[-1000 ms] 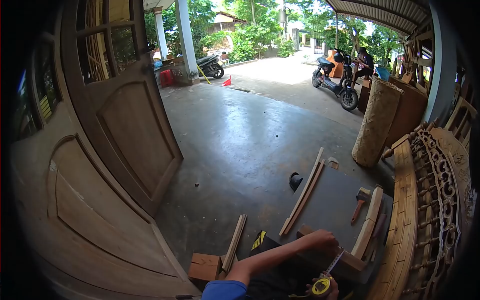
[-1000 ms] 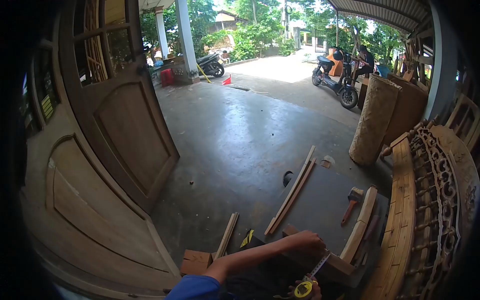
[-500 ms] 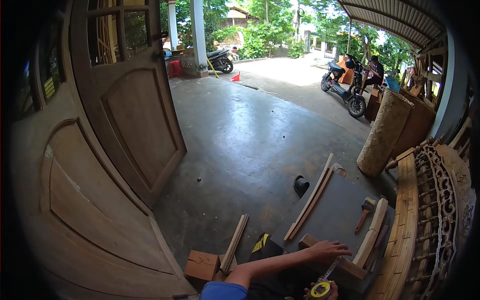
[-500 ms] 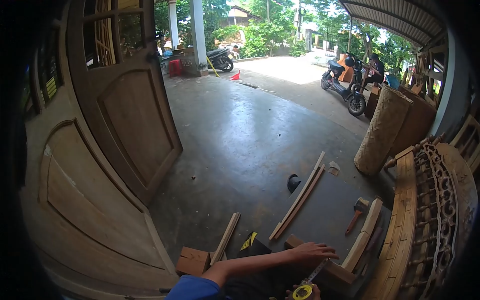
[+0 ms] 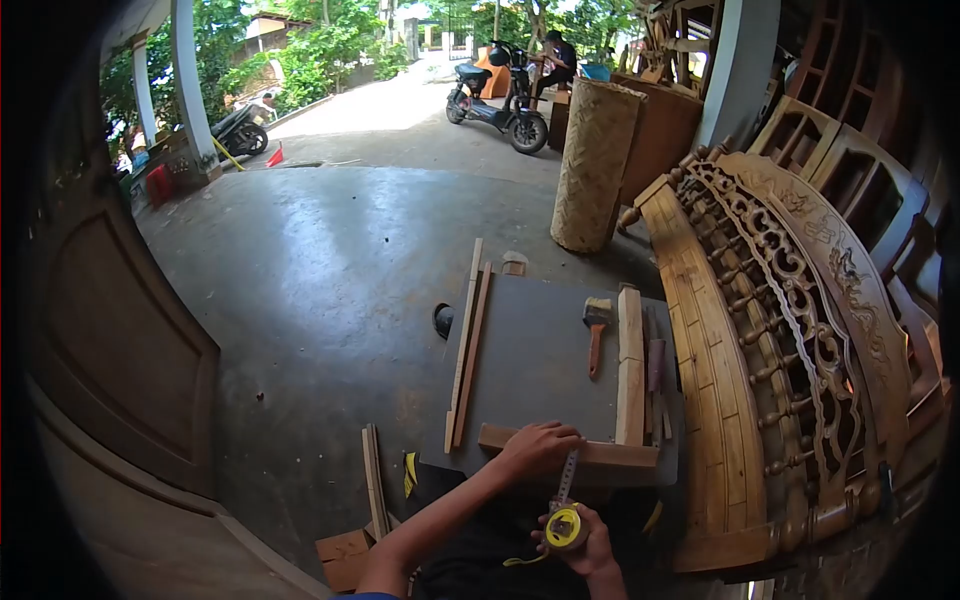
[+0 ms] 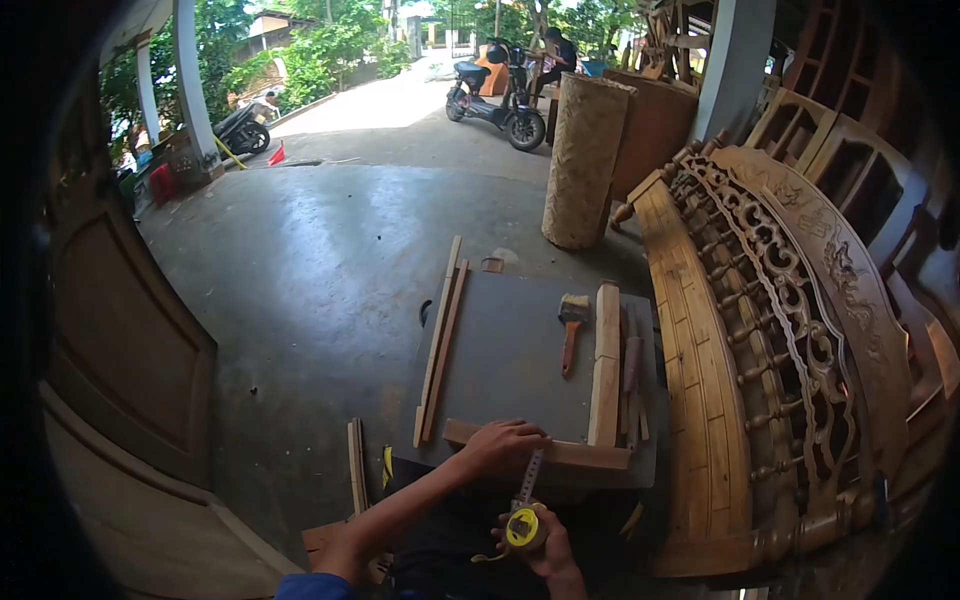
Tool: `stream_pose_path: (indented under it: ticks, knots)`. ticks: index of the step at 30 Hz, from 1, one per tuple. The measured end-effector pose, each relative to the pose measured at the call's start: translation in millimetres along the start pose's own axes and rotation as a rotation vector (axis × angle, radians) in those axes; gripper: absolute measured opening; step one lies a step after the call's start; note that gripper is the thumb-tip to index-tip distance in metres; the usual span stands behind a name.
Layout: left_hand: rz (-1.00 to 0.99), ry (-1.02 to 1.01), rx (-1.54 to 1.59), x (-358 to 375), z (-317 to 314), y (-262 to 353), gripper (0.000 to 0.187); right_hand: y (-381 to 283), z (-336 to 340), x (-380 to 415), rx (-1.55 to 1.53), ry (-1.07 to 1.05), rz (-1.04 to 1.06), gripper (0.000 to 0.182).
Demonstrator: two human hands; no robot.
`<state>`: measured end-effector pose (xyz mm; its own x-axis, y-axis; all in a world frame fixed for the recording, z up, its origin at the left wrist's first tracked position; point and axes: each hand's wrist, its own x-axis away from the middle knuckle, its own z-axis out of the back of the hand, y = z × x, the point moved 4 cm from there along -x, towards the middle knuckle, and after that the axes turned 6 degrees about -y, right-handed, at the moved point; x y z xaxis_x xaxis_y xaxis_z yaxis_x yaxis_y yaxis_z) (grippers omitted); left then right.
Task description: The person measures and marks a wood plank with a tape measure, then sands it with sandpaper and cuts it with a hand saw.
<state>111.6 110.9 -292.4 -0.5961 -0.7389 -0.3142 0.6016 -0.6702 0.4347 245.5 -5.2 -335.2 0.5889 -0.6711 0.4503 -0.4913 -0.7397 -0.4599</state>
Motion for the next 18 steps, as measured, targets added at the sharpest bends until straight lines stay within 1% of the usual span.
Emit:
stream_pose_path:
  ticks: [1, 3, 5, 8, 11, 12, 15, 18]
  knots:
    - [0.009, -0.002, 0.012, -0.3, 5.0, 2.7, 0.031, -0.1, 1.9, -0.5, -0.009, -0.068, 0.020, 0.041]
    - [0.035, -0.007, 0.045, -3.1, 8.2, 4.2, 0.028, -2.2, -0.8, 1.5, 0.058, -0.029, 0.033, 0.041]
    - [0.044, 0.004, 0.069, -6.2, 8.5, 3.1, 0.025, -2.5, 0.4, 0.6, 0.072, -0.036, 0.030, 0.043]
    - [0.044, -0.058, 0.148, -10.9, 16.5, 5.0, 0.027, -4.5, -4.6, 0.3, 0.155, -0.002, 0.009, 0.046]
    - [0.002, -0.167, 0.271, -14.4, 11.7, -9.4, 0.033, -4.8, -7.9, -0.8, 0.176, 0.006, 0.002, 0.048]
    - [0.052, -0.225, 0.255, -15.3, 12.3, -10.2, 0.039, -4.8, -7.7, -1.0, 0.172, 0.003, 0.001, 0.048]
    - [0.083, -0.221, 0.248, -13.7, 7.4, -14.4, 0.041, -8.1, -7.4, 1.7, 0.184, 0.003, -0.004, 0.051]
    - [0.124, -0.270, 0.214, -14.5, 8.4, -13.6, 0.043, -8.5, 1.8, 4.7, 0.170, -0.018, 0.011, 0.054]
